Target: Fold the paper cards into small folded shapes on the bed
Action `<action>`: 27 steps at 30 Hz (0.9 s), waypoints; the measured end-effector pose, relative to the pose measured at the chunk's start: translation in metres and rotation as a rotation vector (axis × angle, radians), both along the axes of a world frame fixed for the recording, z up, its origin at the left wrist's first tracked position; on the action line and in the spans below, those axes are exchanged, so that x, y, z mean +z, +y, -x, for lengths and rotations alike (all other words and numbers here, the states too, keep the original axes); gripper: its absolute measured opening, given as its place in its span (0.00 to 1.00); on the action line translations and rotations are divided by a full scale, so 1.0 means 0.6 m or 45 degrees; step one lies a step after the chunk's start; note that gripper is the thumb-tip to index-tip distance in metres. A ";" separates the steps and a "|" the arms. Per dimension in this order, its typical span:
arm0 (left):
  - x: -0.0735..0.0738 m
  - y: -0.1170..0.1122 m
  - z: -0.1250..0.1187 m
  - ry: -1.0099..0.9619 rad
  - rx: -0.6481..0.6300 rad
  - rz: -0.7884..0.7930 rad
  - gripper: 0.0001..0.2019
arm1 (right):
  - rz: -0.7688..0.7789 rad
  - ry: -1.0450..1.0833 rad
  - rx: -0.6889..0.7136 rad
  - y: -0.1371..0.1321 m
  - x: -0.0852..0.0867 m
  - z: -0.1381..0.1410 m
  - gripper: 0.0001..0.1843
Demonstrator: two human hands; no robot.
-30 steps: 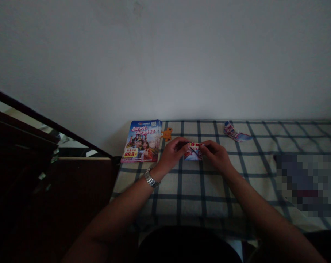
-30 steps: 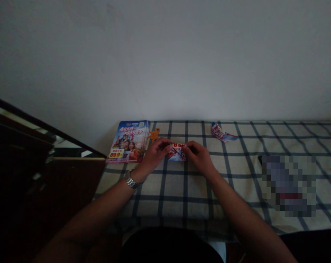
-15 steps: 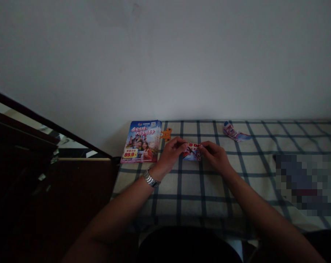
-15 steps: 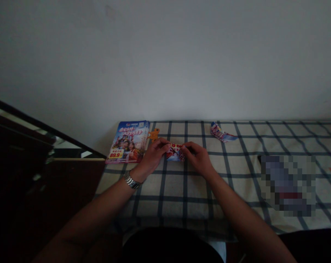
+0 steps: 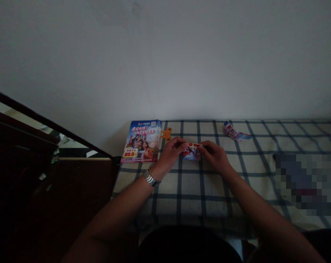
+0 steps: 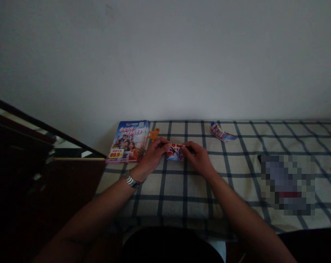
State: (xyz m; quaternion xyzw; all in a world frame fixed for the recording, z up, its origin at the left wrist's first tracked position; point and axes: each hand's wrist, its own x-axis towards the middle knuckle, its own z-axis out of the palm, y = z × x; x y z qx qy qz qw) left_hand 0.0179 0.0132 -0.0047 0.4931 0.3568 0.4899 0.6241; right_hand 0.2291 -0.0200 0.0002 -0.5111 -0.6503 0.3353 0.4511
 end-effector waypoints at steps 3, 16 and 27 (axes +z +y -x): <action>0.000 0.000 0.001 0.019 -0.003 -0.016 0.14 | 0.001 -0.004 -0.004 0.000 -0.001 0.000 0.17; 0.011 -0.007 -0.001 0.081 0.035 -0.031 0.16 | 0.013 0.011 0.053 -0.004 0.006 0.006 0.14; 0.007 -0.008 0.002 0.207 0.046 -0.075 0.16 | 0.016 -0.135 0.023 -0.003 0.013 0.008 0.19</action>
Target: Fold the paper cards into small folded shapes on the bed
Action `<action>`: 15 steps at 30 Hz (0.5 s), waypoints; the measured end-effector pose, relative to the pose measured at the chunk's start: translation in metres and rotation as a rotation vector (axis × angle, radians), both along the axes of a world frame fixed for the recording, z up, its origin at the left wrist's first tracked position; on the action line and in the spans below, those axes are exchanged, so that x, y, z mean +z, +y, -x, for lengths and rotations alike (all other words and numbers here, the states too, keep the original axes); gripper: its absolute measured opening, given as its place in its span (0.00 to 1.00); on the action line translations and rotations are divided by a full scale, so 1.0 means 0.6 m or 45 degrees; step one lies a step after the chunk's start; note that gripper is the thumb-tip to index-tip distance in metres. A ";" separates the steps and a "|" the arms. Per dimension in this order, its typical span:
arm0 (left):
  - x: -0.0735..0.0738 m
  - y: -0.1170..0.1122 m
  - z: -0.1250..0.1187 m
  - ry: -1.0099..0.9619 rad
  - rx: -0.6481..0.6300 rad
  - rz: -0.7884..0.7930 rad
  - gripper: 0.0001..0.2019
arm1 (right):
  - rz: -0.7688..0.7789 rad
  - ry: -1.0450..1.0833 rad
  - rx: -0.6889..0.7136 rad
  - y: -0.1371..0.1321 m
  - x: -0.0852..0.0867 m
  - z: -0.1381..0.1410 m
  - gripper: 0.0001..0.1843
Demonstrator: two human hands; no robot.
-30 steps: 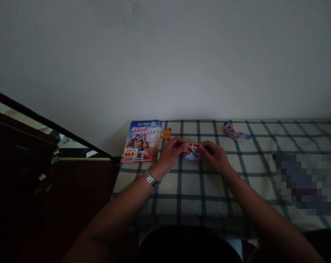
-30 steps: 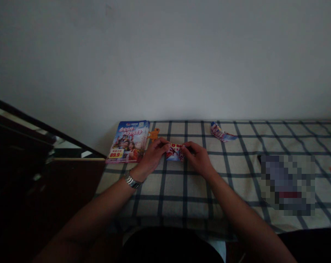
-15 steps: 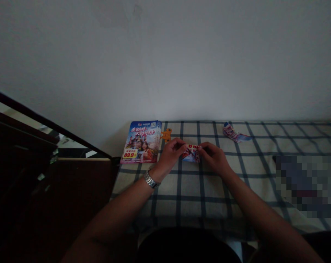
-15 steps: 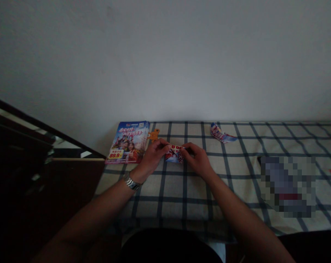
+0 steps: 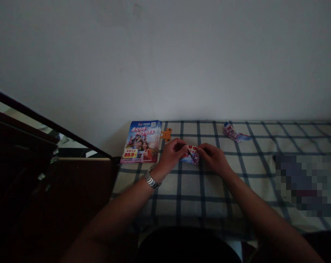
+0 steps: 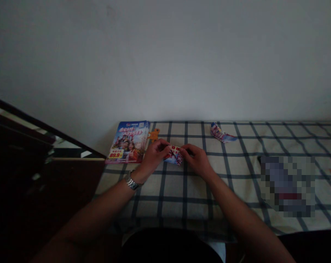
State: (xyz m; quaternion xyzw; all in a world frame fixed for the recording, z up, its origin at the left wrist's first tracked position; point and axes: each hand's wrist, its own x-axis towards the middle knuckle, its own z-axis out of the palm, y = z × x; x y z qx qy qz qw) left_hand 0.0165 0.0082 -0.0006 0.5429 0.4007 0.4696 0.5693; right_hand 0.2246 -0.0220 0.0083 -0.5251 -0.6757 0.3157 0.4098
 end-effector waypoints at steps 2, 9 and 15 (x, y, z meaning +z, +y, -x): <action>0.002 -0.001 0.000 0.027 0.019 -0.029 0.15 | -0.019 -0.033 0.000 0.000 0.000 0.000 0.19; 0.006 -0.001 0.001 0.143 0.053 -0.171 0.12 | -0.057 -0.102 -0.032 -0.002 -0.004 0.000 0.20; -0.004 0.003 0.001 0.108 -0.072 -0.149 0.16 | -0.026 -0.083 -0.074 -0.002 -0.003 -0.002 0.22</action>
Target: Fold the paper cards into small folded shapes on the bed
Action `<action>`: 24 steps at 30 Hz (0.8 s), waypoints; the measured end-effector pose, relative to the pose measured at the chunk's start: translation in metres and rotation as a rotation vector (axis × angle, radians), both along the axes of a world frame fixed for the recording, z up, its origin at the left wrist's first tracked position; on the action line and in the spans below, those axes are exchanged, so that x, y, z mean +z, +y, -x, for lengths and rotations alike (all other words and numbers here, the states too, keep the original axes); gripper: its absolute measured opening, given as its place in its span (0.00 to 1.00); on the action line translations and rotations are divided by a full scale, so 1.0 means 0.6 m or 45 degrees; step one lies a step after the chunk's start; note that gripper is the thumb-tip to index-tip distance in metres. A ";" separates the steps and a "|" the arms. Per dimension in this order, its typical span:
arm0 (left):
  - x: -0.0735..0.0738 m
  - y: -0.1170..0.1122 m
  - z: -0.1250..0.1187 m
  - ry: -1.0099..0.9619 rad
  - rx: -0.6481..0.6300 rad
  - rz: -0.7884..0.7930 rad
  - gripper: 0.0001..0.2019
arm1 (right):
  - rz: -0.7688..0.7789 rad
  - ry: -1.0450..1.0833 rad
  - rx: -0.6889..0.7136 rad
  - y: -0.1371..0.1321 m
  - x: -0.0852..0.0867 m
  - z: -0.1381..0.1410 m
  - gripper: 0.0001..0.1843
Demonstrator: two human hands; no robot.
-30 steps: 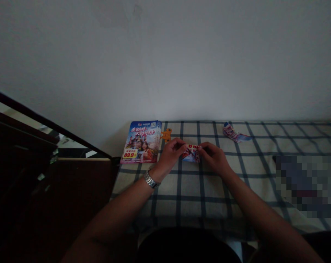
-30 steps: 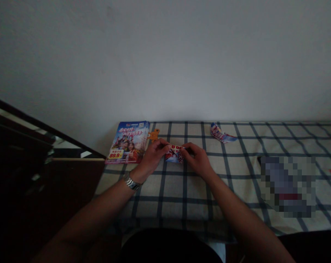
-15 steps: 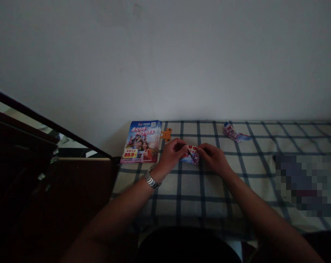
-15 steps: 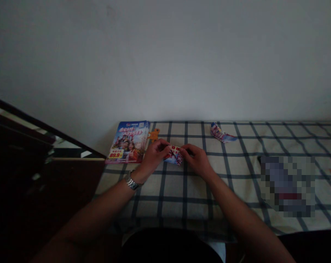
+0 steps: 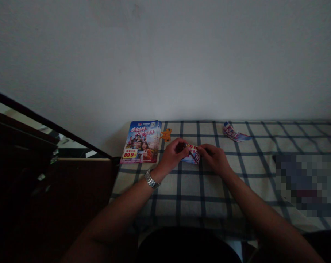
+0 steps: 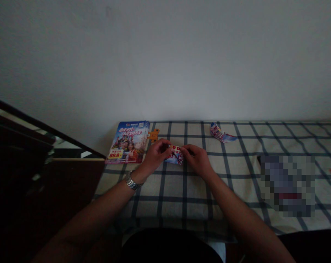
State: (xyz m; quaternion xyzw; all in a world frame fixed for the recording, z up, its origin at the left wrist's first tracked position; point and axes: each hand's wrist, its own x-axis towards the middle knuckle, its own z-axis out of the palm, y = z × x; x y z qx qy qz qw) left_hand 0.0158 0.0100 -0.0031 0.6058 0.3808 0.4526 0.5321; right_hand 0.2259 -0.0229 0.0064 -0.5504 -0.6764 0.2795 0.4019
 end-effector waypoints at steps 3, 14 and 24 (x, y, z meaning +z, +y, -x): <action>0.000 0.000 0.001 0.023 -0.039 0.016 0.16 | 0.004 0.011 -0.005 0.001 -0.002 -0.001 0.22; 0.000 0.003 0.003 0.105 -0.020 0.019 0.14 | 0.036 0.024 0.031 0.000 -0.003 0.000 0.21; 0.001 0.003 0.002 0.187 0.044 -0.031 0.11 | -0.003 -0.020 0.048 0.000 -0.001 0.005 0.20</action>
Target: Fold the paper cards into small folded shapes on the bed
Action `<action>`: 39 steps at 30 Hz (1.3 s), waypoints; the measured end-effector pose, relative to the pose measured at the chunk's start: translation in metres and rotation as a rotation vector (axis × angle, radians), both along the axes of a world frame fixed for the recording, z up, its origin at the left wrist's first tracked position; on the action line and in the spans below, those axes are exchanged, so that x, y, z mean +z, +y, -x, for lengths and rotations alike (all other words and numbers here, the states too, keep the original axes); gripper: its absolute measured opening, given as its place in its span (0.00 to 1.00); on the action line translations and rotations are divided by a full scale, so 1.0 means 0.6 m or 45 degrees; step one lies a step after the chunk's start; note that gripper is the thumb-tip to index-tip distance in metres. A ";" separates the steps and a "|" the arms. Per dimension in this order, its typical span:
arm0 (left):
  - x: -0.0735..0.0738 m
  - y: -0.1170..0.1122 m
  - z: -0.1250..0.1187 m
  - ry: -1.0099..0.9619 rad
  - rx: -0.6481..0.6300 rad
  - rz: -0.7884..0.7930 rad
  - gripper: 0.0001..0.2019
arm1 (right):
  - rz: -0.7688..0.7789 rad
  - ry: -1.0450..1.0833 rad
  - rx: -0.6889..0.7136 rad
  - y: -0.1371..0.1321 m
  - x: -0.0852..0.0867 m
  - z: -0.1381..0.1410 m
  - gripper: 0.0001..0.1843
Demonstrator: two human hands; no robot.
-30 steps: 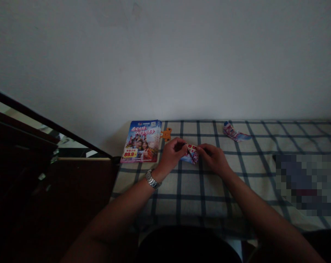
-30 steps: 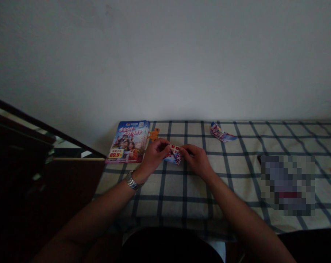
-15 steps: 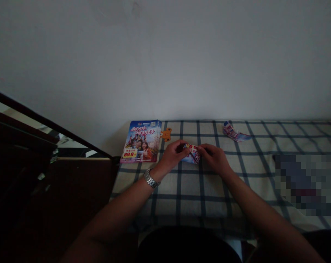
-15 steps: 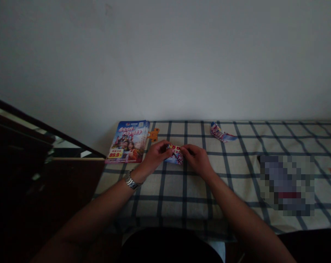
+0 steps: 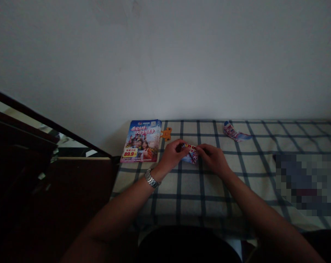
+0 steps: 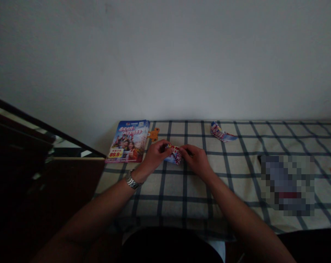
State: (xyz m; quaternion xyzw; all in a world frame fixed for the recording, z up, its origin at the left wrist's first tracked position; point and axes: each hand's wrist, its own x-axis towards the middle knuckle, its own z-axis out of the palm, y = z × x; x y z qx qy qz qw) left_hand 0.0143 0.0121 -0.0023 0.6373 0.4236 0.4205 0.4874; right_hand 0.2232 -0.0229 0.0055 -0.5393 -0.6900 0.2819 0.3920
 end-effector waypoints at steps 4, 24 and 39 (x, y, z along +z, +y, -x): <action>0.004 -0.001 0.002 0.014 -0.009 -0.016 0.11 | 0.008 0.020 0.044 -0.001 0.001 -0.001 0.19; 0.008 -0.004 0.006 0.066 -0.088 -0.152 0.12 | 0.094 0.006 0.136 -0.002 0.002 -0.003 0.18; 0.005 -0.002 0.008 0.061 -0.119 -0.050 0.10 | 0.079 -0.060 0.186 -0.003 0.000 -0.002 0.17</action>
